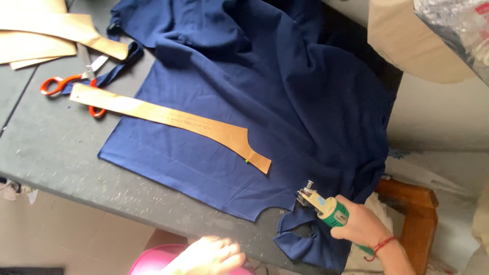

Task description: Cutting fabric pieces using cardboard templates, an electric rotary cutter, and scissors

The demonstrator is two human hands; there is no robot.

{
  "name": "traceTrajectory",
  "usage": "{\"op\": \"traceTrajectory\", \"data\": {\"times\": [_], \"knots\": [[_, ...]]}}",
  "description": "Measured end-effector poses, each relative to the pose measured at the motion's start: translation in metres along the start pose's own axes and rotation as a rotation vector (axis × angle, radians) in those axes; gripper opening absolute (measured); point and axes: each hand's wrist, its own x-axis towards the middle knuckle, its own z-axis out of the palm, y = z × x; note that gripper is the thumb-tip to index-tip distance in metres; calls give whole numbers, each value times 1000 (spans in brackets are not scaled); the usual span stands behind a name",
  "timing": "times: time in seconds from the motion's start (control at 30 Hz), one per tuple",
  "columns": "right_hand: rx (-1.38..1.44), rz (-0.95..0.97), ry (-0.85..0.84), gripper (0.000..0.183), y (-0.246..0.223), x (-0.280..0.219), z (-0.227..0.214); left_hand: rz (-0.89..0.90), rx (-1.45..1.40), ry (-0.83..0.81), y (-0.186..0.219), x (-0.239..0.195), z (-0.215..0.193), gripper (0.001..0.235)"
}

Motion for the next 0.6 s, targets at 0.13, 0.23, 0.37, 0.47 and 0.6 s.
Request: {"op": "traceTrajectory", "data": {"times": [0.13, 0.23, 0.37, 0.47, 0.6], "knots": [[-58, -19, -21, 49, -23, -6, -26, -34, 239, 183, -11, 5, 30, 8], [-182, -2, -46, 62, -35, -4, -37, -28, 290, 399, -19, 9, 21, 10], [-244, -136, -73, 59, -43, 4, -40, -98, 149, 293, -28, 1, 24, 42], [-305, -186, -62, 54, -57, 2, -44, -131, 121, 262, -35, -4, 28, 60], [-345, -206, -78, 50, -74, 0, -44, -110, 107, 277, -38, -9, 28, 57]]}}
